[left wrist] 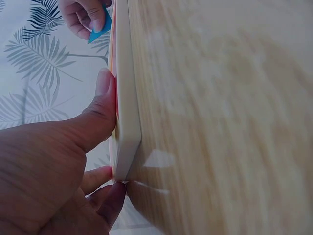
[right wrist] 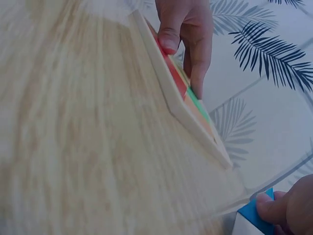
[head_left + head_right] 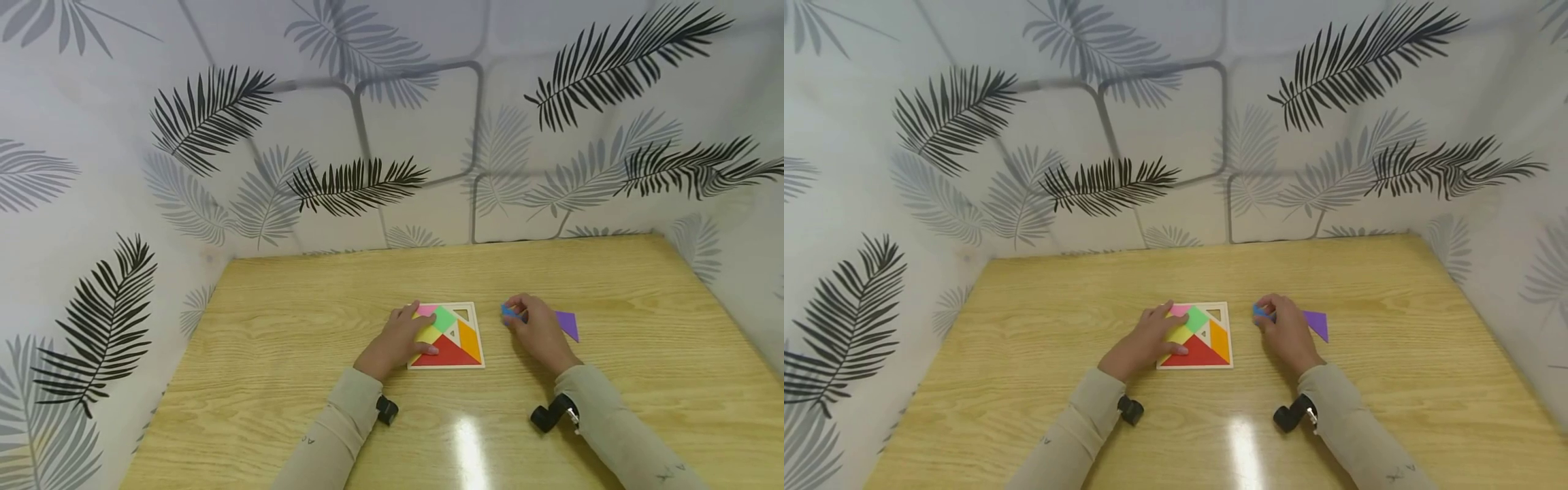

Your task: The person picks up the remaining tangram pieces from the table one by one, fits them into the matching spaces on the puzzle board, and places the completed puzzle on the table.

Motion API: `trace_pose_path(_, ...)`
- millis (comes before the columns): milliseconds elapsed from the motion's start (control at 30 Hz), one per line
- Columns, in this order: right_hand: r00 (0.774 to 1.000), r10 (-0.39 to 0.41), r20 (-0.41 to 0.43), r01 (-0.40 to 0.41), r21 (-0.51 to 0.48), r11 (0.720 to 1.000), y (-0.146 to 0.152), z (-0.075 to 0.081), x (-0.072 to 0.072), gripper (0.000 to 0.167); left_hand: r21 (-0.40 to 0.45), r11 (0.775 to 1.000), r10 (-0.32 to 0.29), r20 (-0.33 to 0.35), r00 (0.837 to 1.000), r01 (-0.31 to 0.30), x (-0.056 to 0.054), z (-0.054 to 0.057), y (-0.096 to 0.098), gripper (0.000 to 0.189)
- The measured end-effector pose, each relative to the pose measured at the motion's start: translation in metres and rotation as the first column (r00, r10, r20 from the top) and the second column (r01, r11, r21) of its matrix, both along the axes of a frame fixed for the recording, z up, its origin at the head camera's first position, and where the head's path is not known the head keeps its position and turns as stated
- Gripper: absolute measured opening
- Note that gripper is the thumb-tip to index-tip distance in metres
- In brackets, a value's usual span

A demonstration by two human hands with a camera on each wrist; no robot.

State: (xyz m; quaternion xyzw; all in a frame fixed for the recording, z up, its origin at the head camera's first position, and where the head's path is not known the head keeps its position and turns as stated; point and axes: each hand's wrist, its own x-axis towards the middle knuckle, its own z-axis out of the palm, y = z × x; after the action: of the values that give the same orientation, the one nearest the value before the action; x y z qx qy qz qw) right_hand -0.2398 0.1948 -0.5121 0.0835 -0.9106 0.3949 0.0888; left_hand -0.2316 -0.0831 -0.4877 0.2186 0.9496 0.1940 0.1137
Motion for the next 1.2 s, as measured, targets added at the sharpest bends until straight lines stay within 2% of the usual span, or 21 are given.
trace_pose_path(167,1.000,-0.010,0.004,0.010,-0.017,1.000,-0.005,0.006,0.005,0.008,0.002,1.000,0.000,0.014,1.000,0.000,0.000,0.001,0.001,0.070)
trace_pose_path(500,0.999,0.033,0.026,-0.032,-0.039,0.999,-0.014,0.012,0.013,0.014,-0.006,1.000,-0.009,0.006,1.000,0.009,0.000,0.001,0.000,0.070)
trace_pose_path(733,0.993,0.045,0.109,-0.036,-0.087,0.996,-0.021,0.015,0.016,0.020,-0.005,1.000,-0.010,0.005,1.000,0.010,-0.001,0.000,0.000,0.071)
trace_pose_path(967,0.988,0.071,0.137,-0.058,-0.100,0.993,-0.031,0.016,0.017,0.023,-0.007,1.000,-0.013,0.001,1.000,0.013,-0.002,-0.002,-0.001,0.071)
trace_pose_path(1200,0.969,0.108,0.221,-0.060,-0.212,0.975,-0.042,0.013,0.016,0.020,-0.004,1.000,-0.011,0.003,1.000,0.011,-0.002,-0.002,0.000,0.070)
